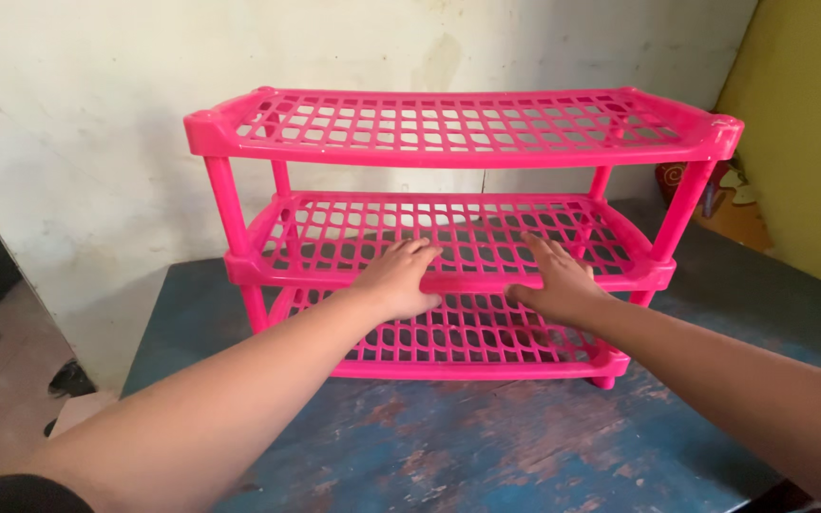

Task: The person disassembles a pink three-tier plastic storage rack by hand. They remove the top shelf and then detach the vertical support poles from the remaining two-tier base, leaving the components separated on the table.

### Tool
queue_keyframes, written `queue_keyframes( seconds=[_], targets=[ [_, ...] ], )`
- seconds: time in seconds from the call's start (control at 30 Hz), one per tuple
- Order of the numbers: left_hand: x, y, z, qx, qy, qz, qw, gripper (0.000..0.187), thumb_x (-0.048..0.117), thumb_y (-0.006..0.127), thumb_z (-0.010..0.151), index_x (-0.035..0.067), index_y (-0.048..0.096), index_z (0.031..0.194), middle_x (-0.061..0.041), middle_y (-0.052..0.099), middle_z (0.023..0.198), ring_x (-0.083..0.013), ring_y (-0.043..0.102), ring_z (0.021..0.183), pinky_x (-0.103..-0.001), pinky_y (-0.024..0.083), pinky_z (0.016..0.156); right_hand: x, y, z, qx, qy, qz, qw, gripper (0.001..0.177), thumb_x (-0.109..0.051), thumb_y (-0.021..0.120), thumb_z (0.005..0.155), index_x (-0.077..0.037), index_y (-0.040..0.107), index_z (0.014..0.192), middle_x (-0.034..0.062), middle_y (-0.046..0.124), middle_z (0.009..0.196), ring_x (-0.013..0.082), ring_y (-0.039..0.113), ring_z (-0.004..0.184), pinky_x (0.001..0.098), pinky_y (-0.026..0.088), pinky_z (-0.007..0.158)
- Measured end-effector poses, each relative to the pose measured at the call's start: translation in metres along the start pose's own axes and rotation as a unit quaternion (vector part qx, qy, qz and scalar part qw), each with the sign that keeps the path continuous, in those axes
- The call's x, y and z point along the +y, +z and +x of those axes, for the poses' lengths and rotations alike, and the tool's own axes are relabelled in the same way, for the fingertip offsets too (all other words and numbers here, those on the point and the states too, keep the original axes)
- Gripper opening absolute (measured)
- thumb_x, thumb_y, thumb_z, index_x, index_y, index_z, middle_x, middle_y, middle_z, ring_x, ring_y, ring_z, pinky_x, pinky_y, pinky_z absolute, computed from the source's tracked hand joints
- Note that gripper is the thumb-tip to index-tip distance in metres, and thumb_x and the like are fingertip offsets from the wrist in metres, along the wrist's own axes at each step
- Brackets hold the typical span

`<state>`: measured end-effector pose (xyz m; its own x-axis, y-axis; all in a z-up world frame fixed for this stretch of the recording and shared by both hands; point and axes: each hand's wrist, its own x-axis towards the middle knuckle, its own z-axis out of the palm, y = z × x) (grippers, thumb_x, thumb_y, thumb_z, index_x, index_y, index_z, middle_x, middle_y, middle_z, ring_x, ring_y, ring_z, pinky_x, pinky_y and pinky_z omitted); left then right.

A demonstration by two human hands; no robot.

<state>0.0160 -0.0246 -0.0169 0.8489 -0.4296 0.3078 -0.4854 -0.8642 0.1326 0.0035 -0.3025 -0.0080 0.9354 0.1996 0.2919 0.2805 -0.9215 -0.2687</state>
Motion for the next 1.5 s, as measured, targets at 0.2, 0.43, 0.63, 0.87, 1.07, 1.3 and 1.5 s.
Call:
queue_keyframes(
  seconds=[0.2,0.43,0.63,0.87,1.07,1.3,1.5],
  targets=[
    [0.017,0.004,-0.002,-0.004,-0.041,-0.002,0.999,0.086,0.042,0.078,0.081,0.016,0.038,0.153,-0.009,0.030,0.164,-0.0309,0.027,0.152,-0.046,0.030,0.121,0.038,0.013,0.000,0.011,0.021,0.031,0.999,0.101,-0.056,0.072,0.079,-0.018,0.024,0.159,0.0128,0.028,0.165,0.0332,0.031,0.151,0.0565,0.030,0.117],
    [0.048,0.020,-0.013,-0.023,-0.071,-0.018,0.997,0.084,0.040,0.077,0.083,0.016,0.038,0.153,-0.009,0.030,0.164,-0.0290,0.027,0.152,-0.046,0.031,0.120,0.069,0.034,-0.023,-0.027,0.066,0.047,0.996,0.103,-0.055,0.073,0.078,-0.020,0.024,0.160,0.0107,0.030,0.166,0.0310,0.033,0.151,0.0590,0.029,0.119],
    [0.065,0.041,-0.022,-0.012,-0.070,-0.038,0.997,0.083,0.040,0.077,0.083,0.014,0.040,0.152,-0.010,0.032,0.163,-0.0286,0.028,0.151,-0.049,0.029,0.119,0.076,0.037,-0.040,-0.038,0.085,0.071,0.993,0.103,-0.054,0.074,0.075,-0.020,0.026,0.159,0.0088,0.034,0.164,0.0293,0.041,0.146,0.0627,0.028,0.119],
    [0.071,0.056,-0.020,-0.017,-0.058,-0.050,0.997,0.082,0.040,0.078,0.080,0.015,0.043,0.150,-0.011,0.034,0.161,-0.0289,0.030,0.151,-0.045,0.032,0.119,0.090,0.054,-0.039,-0.021,0.059,0.073,0.995,0.102,-0.052,0.077,0.076,-0.015,0.029,0.157,0.0124,0.036,0.162,0.0316,0.036,0.149,0.0542,0.033,0.117],
    [0.065,0.061,-0.006,-0.020,-0.042,-0.055,0.997,0.083,0.039,0.077,0.080,0.014,0.042,0.151,-0.011,0.035,0.161,-0.0290,0.031,0.151,-0.046,0.034,0.118,0.085,0.056,-0.033,0.012,0.036,0.086,0.996,0.098,-0.050,0.078,0.076,-0.013,0.033,0.156,0.0177,0.042,0.156,0.0344,0.039,0.147,0.0501,0.036,0.118],
    [0.057,0.061,0.006,-0.009,-0.015,-0.062,0.998,0.083,0.037,0.077,0.080,0.014,0.041,0.151,-0.011,0.035,0.161,-0.0305,0.029,0.151,-0.050,0.032,0.119,0.064,0.048,-0.036,0.023,0.078,0.087,0.993,0.093,-0.044,0.078,0.073,-0.021,0.036,0.153,0.0158,0.045,0.153,0.0364,0.046,0.141,0.0626,0.037,0.112],
    [0.059,0.066,0.004,-0.010,-0.019,-0.064,0.998,0.077,0.035,0.076,0.082,0.014,0.044,0.149,-0.011,0.036,0.159,-0.0317,0.032,0.148,-0.055,0.032,0.116,0.066,0.045,-0.039,0.004,0.086,0.062,0.994,0.094,-0.044,0.078,0.074,-0.023,0.033,0.154,0.0130,0.044,0.155,0.0351,0.043,0.143,0.0646,0.037,0.110]
  ],
)
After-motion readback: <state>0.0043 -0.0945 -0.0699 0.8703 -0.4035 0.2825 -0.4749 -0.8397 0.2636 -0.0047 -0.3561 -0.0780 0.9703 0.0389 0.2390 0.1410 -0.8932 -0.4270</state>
